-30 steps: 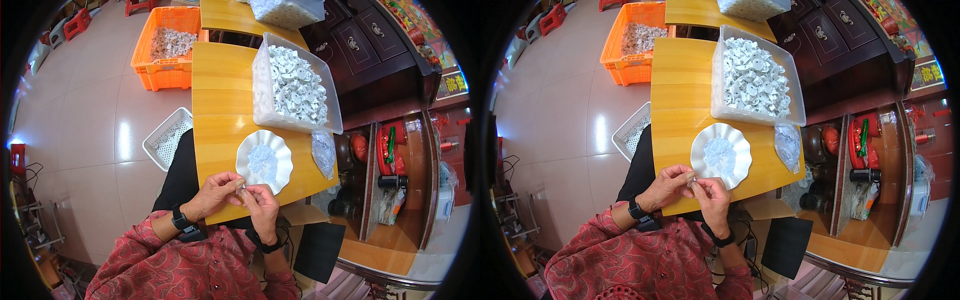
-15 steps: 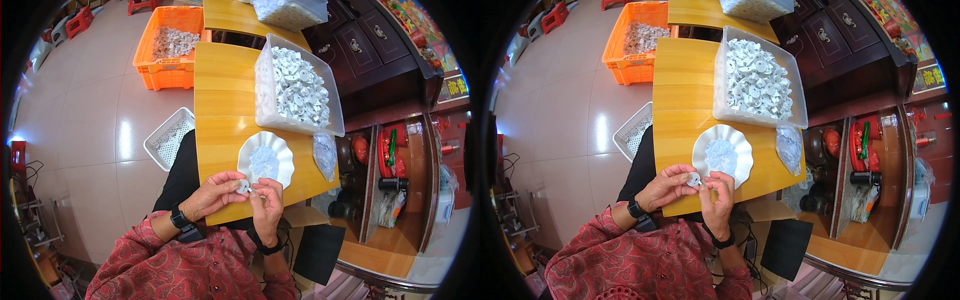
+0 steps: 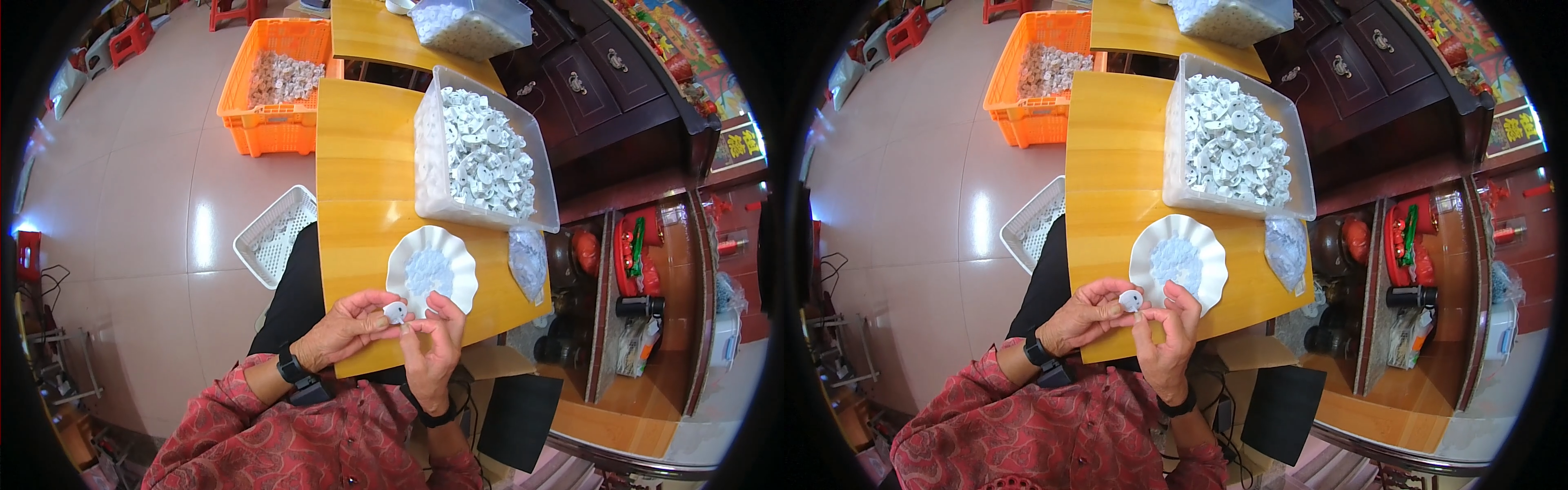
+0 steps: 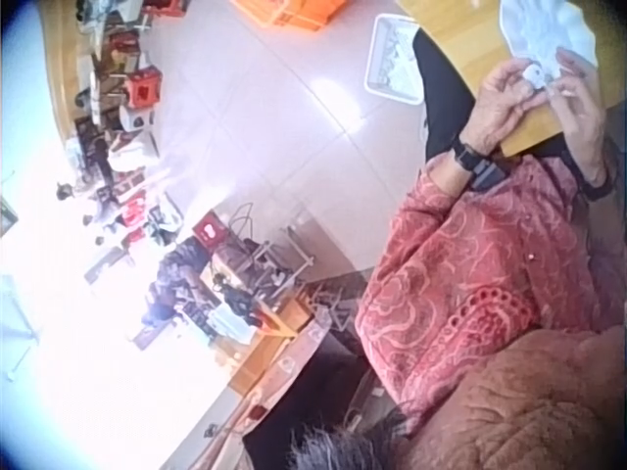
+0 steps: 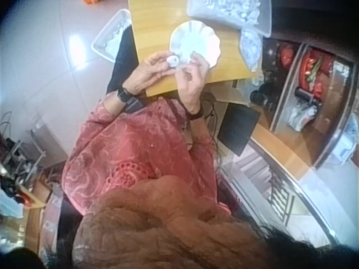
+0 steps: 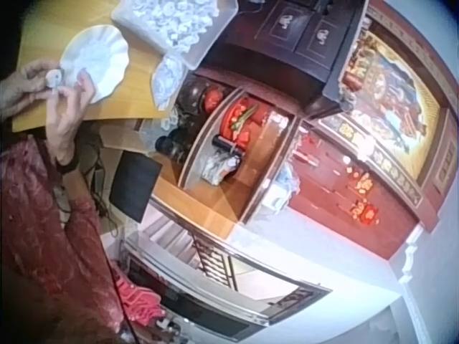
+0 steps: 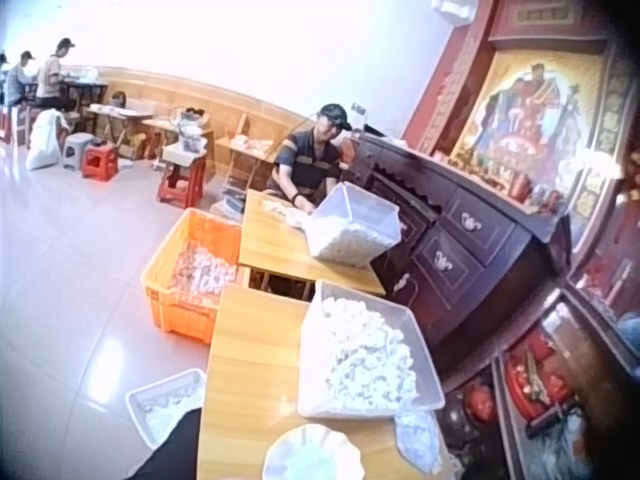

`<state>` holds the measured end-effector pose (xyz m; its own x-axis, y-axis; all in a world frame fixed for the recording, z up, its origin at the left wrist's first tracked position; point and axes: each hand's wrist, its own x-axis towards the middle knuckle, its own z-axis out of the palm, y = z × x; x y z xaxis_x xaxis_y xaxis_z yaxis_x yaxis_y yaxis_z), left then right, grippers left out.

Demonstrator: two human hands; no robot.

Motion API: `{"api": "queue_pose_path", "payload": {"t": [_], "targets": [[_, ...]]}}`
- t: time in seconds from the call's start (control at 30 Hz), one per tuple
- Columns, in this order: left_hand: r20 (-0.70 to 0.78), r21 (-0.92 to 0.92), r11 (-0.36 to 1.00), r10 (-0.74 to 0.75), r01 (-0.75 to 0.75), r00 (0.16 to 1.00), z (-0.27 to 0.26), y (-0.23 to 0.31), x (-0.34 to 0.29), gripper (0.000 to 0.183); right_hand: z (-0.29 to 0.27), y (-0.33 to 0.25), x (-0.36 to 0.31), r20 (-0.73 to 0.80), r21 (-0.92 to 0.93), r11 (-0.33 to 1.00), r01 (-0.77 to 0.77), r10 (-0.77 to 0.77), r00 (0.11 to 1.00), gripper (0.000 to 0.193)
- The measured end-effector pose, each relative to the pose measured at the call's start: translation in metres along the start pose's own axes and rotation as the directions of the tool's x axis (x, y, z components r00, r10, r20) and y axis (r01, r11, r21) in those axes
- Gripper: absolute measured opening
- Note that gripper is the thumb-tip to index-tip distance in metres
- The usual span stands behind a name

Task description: Connecting small white plastic components by hand and placing them on a plate.

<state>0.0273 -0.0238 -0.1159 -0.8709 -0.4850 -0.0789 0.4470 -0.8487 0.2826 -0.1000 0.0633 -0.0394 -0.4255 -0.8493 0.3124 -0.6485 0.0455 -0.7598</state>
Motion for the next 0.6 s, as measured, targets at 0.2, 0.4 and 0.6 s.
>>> {"api": "queue_pose_path", "payload": {"t": [0.2, 0.4, 0.6], "targets": [[0.024, -0.034, 0.999, 0.014, -0.013, 1.000, 0.0005, -0.0009, 0.0026, 0.031, 0.0039, 0.0090, -0.0028, -0.009, 0.052, 0.998, -0.043, 0.043, 0.999, 0.012], [-0.019, -0.034, 0.999, 0.024, -0.025, 1.000, 0.0048, -0.0005, -0.0028, 0.034, 0.0041, 0.0075, -0.0038, 0.006, 0.046, 0.996, -0.070, 0.070, 0.998, 0.012], [-0.005, -0.056, 0.998, 0.031, -0.032, 0.999, 0.0035, -0.0019, -0.0031, 0.036, 0.0082, 0.0056, -0.0048, 0.007, 0.060, 0.996, -0.065, 0.064, 0.998, 0.011]]}}
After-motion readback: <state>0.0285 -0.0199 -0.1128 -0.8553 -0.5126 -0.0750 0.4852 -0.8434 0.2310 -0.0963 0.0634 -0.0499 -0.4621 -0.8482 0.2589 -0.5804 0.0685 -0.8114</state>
